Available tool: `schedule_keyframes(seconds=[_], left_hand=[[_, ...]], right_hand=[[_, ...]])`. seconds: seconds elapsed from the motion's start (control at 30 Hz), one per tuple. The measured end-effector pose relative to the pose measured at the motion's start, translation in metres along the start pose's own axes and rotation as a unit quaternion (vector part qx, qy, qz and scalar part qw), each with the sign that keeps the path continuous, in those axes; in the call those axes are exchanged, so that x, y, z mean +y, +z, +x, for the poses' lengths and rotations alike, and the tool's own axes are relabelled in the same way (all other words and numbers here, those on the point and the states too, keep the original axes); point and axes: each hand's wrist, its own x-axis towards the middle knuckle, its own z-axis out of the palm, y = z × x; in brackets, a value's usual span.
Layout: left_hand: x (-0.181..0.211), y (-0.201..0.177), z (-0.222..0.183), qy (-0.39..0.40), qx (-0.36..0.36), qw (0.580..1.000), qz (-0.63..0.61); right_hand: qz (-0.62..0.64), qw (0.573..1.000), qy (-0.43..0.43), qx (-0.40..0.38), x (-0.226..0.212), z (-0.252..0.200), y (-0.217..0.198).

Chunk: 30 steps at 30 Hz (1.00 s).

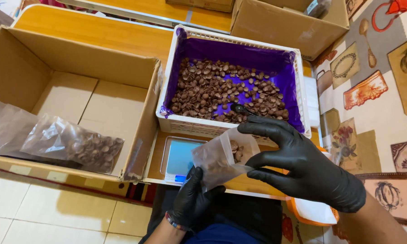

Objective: Filling plastic bags with food items, weighing them on a scale, and placing them in a box.

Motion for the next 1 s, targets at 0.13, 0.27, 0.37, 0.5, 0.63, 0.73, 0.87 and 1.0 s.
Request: schedule_keyframes(seconds=[0.13, 0.27, 0.37, 0.5, 0.63, 0.73, 0.87, 1.0], left_hand=[[0.0, -0.005, 0.004, 0.041, -0.024, 0.999, 0.025], [0.003, 0.01, -0.01, -0.01, -0.061, 0.998, 0.022], [0.01, 0.025, -0.028, -0.099, -0.031, 0.991, 0.089], [0.023, 0.013, -0.047, -0.181, 0.06, 0.944, 0.27], [0.04, 0.031, -0.081, -0.128, 0.127, 0.854, 0.489], [0.044, -0.009, -0.083, 0.152, 0.186, 0.757, 0.607], [0.057, -0.02, -0.084, 0.276, 0.272, 0.655, 0.649], [0.063, -0.025, -0.08, 0.308, 0.276, 0.585, 0.698]], right_hand=[[0.053, 0.996, 0.059, -0.044, 0.0, 0.002, -0.001], [0.09, 0.992, 0.087, -0.002, 0.003, -0.001, 0.016], [0.113, 0.983, 0.148, -0.003, 0.003, 0.005, 0.017], [0.097, 0.978, 0.185, -0.026, 0.007, 0.009, 0.023], [0.084, 0.982, 0.166, -0.023, 0.0, 0.026, 0.035], [0.061, 0.982, 0.177, -0.012, 0.001, 0.036, 0.052], [0.095, 0.976, 0.168, 0.1, 0.006, 0.04, 0.091], [0.137, 0.966, 0.161, 0.147, 0.019, 0.023, 0.136]])
